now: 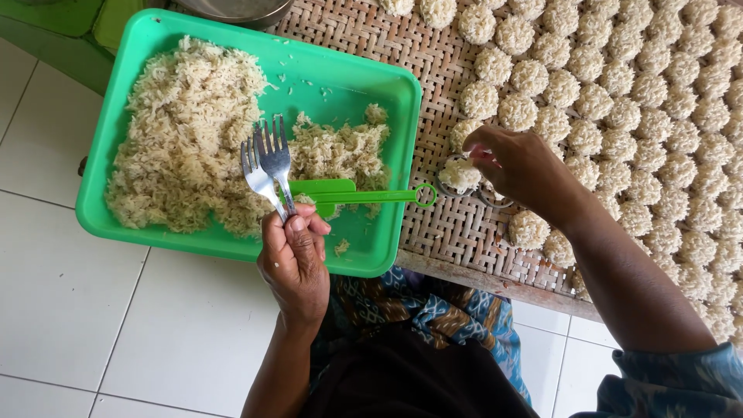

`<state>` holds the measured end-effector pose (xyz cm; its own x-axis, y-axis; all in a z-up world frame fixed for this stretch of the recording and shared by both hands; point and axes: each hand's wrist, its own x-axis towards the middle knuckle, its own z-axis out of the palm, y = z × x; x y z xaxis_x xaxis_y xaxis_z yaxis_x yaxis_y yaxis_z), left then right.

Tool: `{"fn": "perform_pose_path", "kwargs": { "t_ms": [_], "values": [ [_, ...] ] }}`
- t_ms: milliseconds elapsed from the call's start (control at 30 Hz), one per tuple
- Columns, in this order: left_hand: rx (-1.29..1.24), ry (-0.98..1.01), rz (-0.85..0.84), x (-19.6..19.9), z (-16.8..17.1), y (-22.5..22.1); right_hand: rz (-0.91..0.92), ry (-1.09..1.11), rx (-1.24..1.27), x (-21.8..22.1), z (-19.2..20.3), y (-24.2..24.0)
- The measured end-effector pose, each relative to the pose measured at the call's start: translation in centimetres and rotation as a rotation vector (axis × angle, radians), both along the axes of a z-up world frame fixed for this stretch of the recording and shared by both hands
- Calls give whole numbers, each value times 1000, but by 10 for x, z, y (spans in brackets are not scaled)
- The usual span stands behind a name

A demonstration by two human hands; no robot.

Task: Shaping and arranging small round rice crackers on a drying tray using forks

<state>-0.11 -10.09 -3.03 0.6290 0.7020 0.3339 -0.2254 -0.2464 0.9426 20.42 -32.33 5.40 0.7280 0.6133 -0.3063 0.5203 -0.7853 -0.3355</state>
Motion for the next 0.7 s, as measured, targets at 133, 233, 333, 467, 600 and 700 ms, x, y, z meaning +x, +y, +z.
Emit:
{"fn": "perform_pose_path", "kwargs": {
  "t_ms": [133, 233, 333, 467, 600, 700],
  "values": [
    [0, 3, -8, 0, 0, -1, -46, 63, 129, -3, -1, -13],
    [1, 4, -9, 0, -1, -2, -24, 65, 217, -3, -8, -23],
    [6, 7, -8, 1, -2, -4, -55, -39, 304, -4, -18, -32],
    [5, -8, -22, 0, -3, -4, -46, -98, 366, -12, -19, -27],
    [9, -8, -21, 0, -2, -5, 22, -190, 284, -28, -9, -16],
    [4, -2, -27, -1, -4, -6, 73, -265, 296, -25, -23, -17]
  ]
}}
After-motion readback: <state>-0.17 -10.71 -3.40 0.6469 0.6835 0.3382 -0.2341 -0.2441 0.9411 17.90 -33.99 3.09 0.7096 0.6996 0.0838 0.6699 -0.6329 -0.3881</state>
